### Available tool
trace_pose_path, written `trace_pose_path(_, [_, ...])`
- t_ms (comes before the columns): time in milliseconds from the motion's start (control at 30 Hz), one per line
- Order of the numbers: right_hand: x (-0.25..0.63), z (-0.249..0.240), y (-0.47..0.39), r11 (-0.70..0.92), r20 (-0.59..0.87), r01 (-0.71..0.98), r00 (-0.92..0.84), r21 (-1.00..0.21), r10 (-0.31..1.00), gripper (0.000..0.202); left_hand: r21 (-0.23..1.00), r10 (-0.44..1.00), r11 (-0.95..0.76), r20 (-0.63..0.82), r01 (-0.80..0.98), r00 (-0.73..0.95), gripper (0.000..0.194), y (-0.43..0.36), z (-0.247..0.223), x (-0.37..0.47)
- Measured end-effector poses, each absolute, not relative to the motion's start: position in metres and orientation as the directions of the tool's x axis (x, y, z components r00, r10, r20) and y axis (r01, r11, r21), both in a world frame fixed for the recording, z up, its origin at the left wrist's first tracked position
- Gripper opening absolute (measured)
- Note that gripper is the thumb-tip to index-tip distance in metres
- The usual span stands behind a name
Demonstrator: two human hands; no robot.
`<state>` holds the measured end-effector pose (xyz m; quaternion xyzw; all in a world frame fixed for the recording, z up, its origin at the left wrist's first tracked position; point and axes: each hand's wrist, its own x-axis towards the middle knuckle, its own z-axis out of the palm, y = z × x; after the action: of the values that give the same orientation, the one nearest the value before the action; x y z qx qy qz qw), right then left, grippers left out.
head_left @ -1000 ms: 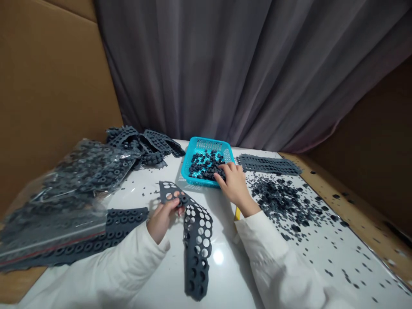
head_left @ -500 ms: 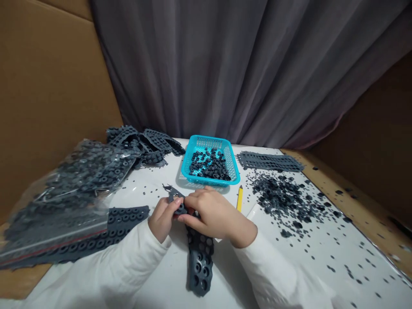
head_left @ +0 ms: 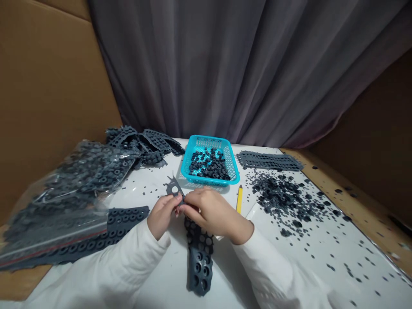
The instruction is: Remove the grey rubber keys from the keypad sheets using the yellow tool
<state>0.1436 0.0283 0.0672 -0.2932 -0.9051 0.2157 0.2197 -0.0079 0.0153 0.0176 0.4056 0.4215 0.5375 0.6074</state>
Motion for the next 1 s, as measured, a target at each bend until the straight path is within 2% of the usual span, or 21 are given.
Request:
trace_pose_path(100, [0.141, 0.063, 0.031, 0.56, 0.279, 0.179, -0.723, -0.809, 0.633, 0.03, 0.792, 0.97, 0.243, -0.207, -0.56, 0.128, 0.031, 0.013, 0.028, -0.004])
trace_pose_path(200, [0.135, 0.052, 0.034, 0.282, 0.249, -0.06, -0.663, -0.958, 0.706, 0.032, 0.643, 0.942, 0.328, -0.278, -0.692, 0.187, 0.034, 0.01, 0.038, -0.003])
trace_pose_path(300, [0.128, 0.038, 0.036, 0.073, 0.19, -0.222, -0.57, -0.972, 0.799, 0.035, 0.564, 0.933, 0.332, -0.317, -0.757, 0.173, 0.036, 0.01, 0.041, -0.003])
trace_pose_path(400, [0.122, 0.027, 0.036, -0.094, 0.105, -0.337, -0.529, -0.937, 0.842, 0.037, 0.55, 0.919, 0.365, -0.344, -0.751, 0.195, 0.039, 0.011, 0.039, -0.004])
trace_pose_path(533, [0.118, 0.021, 0.035, -0.182, 0.073, -0.414, -0.528, -0.892, 0.846, 0.034, 0.58, 0.929, 0.359, -0.301, -0.732, 0.217, 0.037, 0.012, 0.034, -0.004])
trace_pose_path(633, [0.12, 0.023, 0.035, -0.067, 0.138, -0.359, -0.516, -0.931, 0.845, 0.033, 0.659, 0.961, 0.265, -0.239, -0.704, 0.138, 0.032, 0.012, 0.028, -0.004])
trace_pose_path(733, [0.127, 0.035, 0.034, 0.23, 0.251, -0.109, -0.553, -0.967, 0.794, 0.036, 0.801, 0.986, 0.152, -0.165, -0.579, 0.03, 0.028, 0.013, 0.018, -0.008])
trace_pose_path(867, [0.139, 0.054, 0.032, 0.557, 0.316, 0.182, -0.665, -0.81, 0.677, 0.034, 0.918, 0.996, 0.085, -0.088, -0.388, 0.012, 0.024, 0.014, 0.003, -0.013])
trace_pose_path(933, [0.143, 0.061, 0.031, 0.625, 0.319, 0.269, -0.676, -0.733, 0.665, 0.031, 0.943, 0.998, 0.059, -0.061, -0.328, 0.005, 0.024, 0.014, 0.001, -0.014])
trace_pose_path(1000, [0.145, 0.064, 0.031, 0.625, 0.3, 0.306, -0.674, -0.718, 0.675, 0.028, 0.952, 0.998, 0.058, -0.062, -0.302, -0.004, 0.028, 0.014, 0.004, -0.012])
